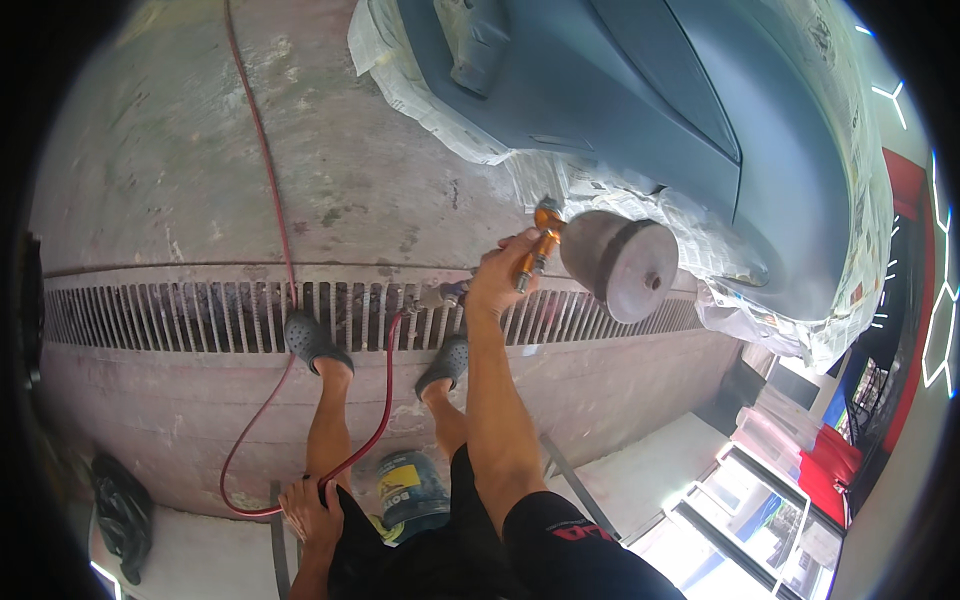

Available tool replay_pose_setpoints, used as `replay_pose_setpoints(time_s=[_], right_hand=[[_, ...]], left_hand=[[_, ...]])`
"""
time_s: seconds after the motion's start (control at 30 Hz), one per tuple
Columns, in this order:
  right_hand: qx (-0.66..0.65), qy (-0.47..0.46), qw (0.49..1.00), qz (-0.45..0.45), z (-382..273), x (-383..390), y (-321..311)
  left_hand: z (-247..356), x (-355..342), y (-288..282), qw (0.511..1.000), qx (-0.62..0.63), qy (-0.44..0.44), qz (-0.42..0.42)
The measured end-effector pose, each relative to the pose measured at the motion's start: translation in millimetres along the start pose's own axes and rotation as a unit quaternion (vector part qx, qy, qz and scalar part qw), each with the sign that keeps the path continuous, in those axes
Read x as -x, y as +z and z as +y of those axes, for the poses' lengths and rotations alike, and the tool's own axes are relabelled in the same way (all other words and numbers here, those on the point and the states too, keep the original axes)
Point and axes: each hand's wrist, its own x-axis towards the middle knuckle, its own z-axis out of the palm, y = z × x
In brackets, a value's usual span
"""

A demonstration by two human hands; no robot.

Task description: The person uses a spray gun to apply paint to a car part that is masked with newspaper and plastic. They move around the part, spraying different sections in steady passes, then briefly pause to adjust the spray gun before continuing.

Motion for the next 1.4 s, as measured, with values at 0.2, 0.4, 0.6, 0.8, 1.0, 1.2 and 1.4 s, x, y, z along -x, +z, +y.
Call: replay_pose_setpoints(time_s=[0.2,0.4,0.6,0.8,1.0,1.2,1.4], right_hand=[[-0.049,0.058,0.986,-0.148,-41.0,63.5,70.8],[-0.076,0.000,0.977,-0.202,-69.5,87.7,63.5],[-0.022,0.039,0.994,-0.101,-64.1,21.8,-21.8],[0.046,-0.074,0.995,0.044,-81.0,-16.9,-73.7],[-0.037,0.004,0.999,-0.039,-116.7,18.1,-30.5],[-0.098,0.039,0.979,-0.173,-139.5,70.0,46.6],[-0.132,0.037,0.965,-0.223,-167.2,76.6,39.8]], left_hand=[[1.8,0.9,1.5,1.000,0.001,-0.017,0.005],[0.5,7.4,7.8,1.000,0.004,-0.014,-0.003],[-0.8,16.7,23.5,1.000,0.003,0.012,0.014],[2.2,15.5,19.6,1.000,0.005,0.012,0.001],[3.6,15.5,19.5,1.000,0.017,0.007,0.020],[0.6,17.6,21.2,0.999,0.021,-0.010,0.022],[3.1,21.2,22.8,1.000,0.012,-0.004,0.027]])
